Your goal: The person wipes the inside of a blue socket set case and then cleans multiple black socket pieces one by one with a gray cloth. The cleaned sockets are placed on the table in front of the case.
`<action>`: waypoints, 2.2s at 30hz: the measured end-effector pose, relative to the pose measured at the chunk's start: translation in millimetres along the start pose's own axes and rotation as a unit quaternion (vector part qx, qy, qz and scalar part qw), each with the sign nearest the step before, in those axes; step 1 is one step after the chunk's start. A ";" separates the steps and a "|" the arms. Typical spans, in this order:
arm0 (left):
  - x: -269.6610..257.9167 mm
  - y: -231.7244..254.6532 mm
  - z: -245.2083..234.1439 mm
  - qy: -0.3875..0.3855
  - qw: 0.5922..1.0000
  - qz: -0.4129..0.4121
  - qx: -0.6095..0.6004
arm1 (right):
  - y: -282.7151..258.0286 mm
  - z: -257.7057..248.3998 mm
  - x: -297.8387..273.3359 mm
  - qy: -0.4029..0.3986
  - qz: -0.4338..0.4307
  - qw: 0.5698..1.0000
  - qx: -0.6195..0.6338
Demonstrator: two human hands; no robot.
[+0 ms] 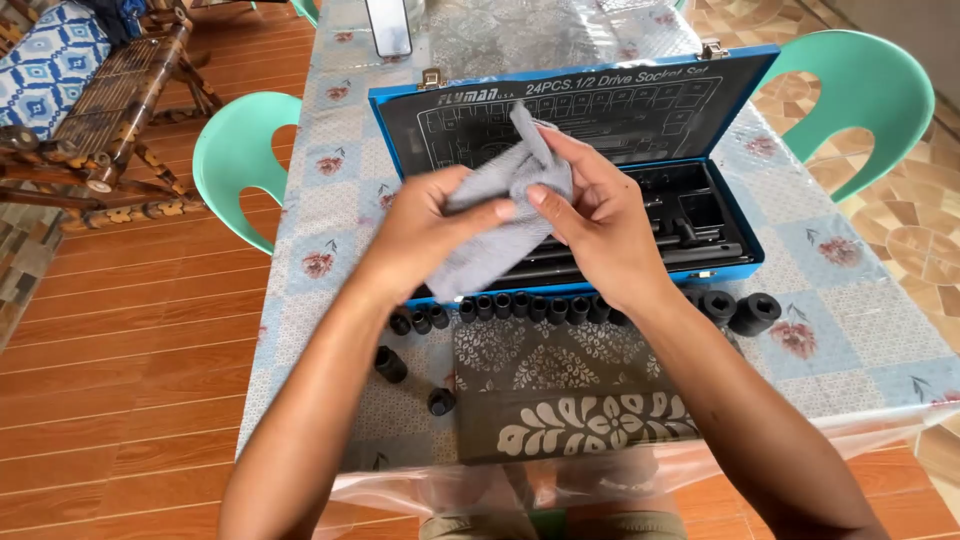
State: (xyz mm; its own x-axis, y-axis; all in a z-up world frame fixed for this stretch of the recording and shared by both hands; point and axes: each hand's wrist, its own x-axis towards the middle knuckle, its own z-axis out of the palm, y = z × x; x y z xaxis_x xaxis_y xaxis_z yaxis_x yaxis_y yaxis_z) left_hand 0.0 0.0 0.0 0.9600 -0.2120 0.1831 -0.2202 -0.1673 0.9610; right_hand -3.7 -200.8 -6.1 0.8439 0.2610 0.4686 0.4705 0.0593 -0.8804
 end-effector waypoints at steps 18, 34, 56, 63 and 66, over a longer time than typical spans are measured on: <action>12.4 -91.1 -60.5 -0.019 0.802 0.105 0.587 | 104.2 -25.8 -18.1 -0.070 -0.109 0.877 -0.463; 6.4 -73.0 -74.1 -0.142 0.867 -0.016 0.478 | 118.8 -24.1 -20.3 -0.168 0.034 0.830 -0.531; 8.2 -77.2 -85.7 -0.027 0.908 0.067 0.414 | 119.5 -20.0 -22.0 -0.175 0.046 0.816 -0.549; -46.5 -53.0 -47.6 -0.101 0.752 0.112 0.642 | 113.4 -17.7 -23.5 -0.175 0.056 0.813 -0.552; -57.9 -26.6 -36.3 -0.133 0.785 0.057 0.603 | 114.4 -19.6 -22.3 -0.185 0.060 0.812 -0.550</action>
State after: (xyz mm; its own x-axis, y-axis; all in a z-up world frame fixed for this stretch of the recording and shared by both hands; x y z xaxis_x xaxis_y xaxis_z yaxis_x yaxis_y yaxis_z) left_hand -43.5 51.7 -28.7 0.8872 -0.4587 0.0496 -0.4599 -0.8878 0.0177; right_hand 36.3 -218.7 -115.8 0.8610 0.4857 0.1506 0.5083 -0.8316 -0.2240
